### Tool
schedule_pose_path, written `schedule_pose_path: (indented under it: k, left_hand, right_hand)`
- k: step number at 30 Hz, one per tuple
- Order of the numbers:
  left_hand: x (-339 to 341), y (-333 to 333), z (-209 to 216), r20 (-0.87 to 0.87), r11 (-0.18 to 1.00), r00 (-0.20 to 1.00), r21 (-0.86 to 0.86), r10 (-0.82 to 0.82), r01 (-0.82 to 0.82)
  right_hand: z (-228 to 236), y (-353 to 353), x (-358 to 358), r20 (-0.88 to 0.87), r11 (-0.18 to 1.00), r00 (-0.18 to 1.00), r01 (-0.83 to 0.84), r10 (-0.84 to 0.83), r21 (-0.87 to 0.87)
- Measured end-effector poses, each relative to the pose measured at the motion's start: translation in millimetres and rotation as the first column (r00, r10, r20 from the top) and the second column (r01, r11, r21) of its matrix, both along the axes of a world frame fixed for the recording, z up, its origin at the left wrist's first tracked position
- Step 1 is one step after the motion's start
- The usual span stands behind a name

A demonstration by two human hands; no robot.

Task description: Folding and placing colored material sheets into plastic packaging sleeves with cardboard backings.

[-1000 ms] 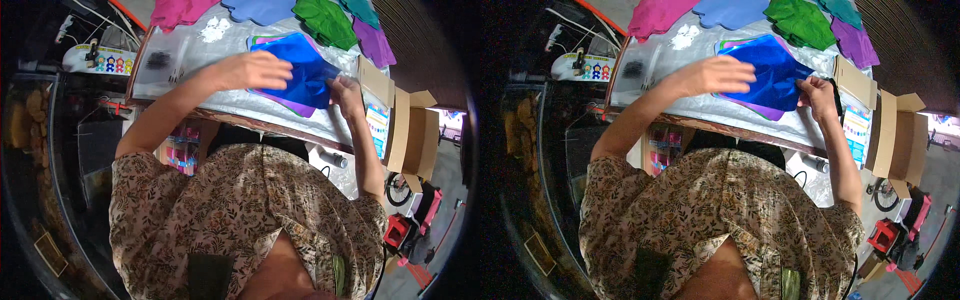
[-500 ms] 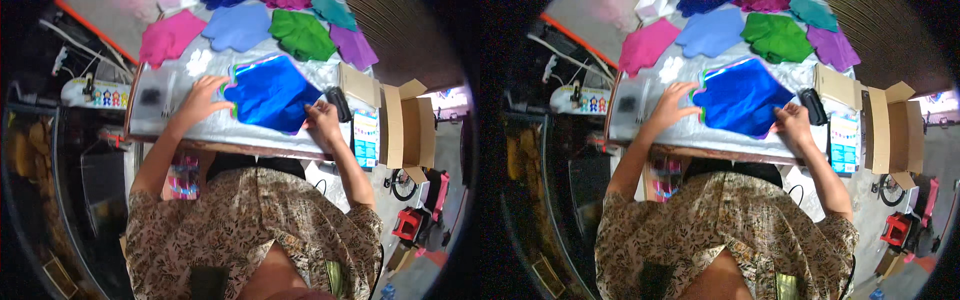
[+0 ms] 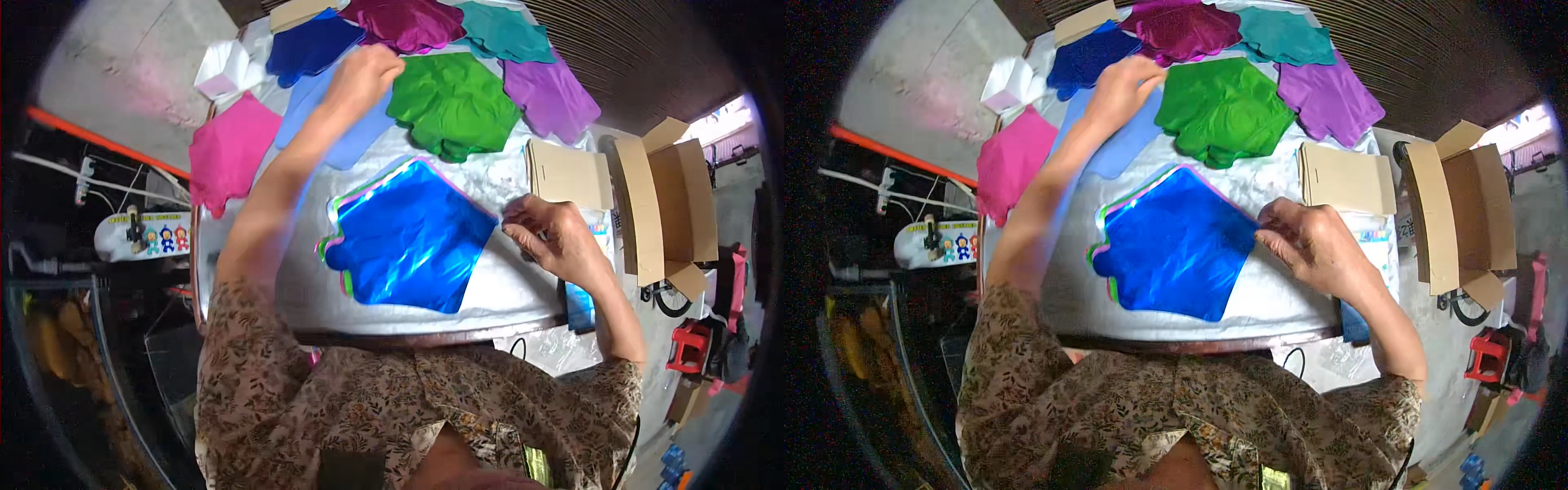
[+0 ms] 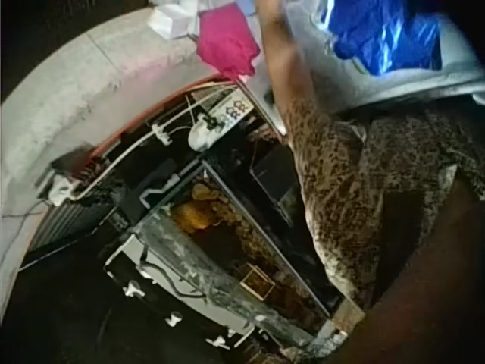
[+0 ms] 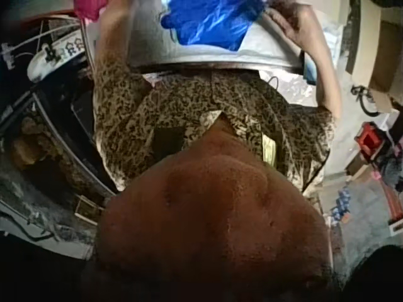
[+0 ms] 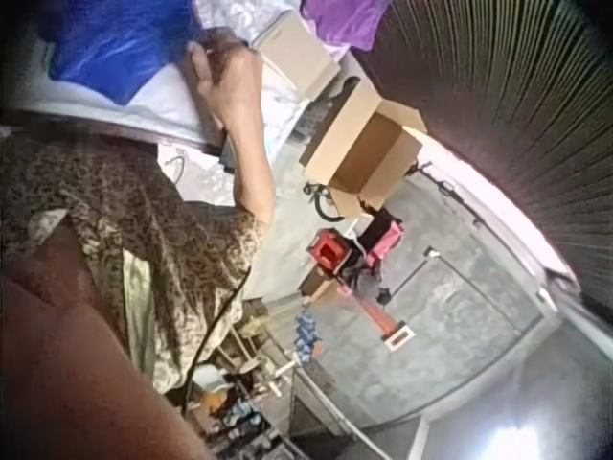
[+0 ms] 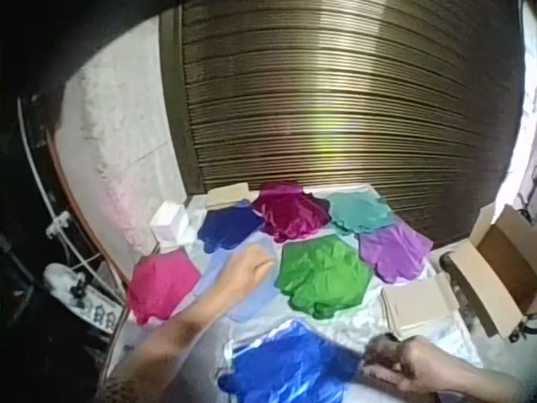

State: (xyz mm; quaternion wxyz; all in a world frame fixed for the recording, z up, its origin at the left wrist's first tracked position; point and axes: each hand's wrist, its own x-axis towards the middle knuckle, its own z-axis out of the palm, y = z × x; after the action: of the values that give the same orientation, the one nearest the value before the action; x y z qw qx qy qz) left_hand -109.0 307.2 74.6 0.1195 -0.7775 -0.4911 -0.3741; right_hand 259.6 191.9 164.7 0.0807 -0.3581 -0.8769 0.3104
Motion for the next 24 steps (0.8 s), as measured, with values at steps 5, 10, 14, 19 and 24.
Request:
schedule_pose_path:
  k: [5,10,14,19,24]
  left_hand:
    - [29,154,-37,-0.181,0.983,0.977,-0.124,0.115,-0.139]
    - [17,214,-68,-0.382,0.93,0.895,-0.186,0.229,-0.317]
    - [34,210,-76,-0.343,0.904,0.908,-0.263,0.24,-0.338]
    - [22,202,-69,0.167,0.881,0.888,-0.299,0.428,-0.368]
    - [11,207,-67,0.331,0.805,0.765,-0.449,0.553,-0.388]
  right_hand:
    - [-11,48,7,0.001,0.992,0.998,-0.067,0.067,0.102]
    - [-13,88,10,0.026,0.983,0.993,-0.117,0.114,0.144]
    - [-19,122,12,0.094,0.993,0.991,-0.1,0.094,0.062]
    - [-35,179,-14,0.007,0.967,0.983,-0.18,0.182,0.18]
    - [-85,277,-67,-0.164,0.81,0.956,-0.109,0.245,0.576]
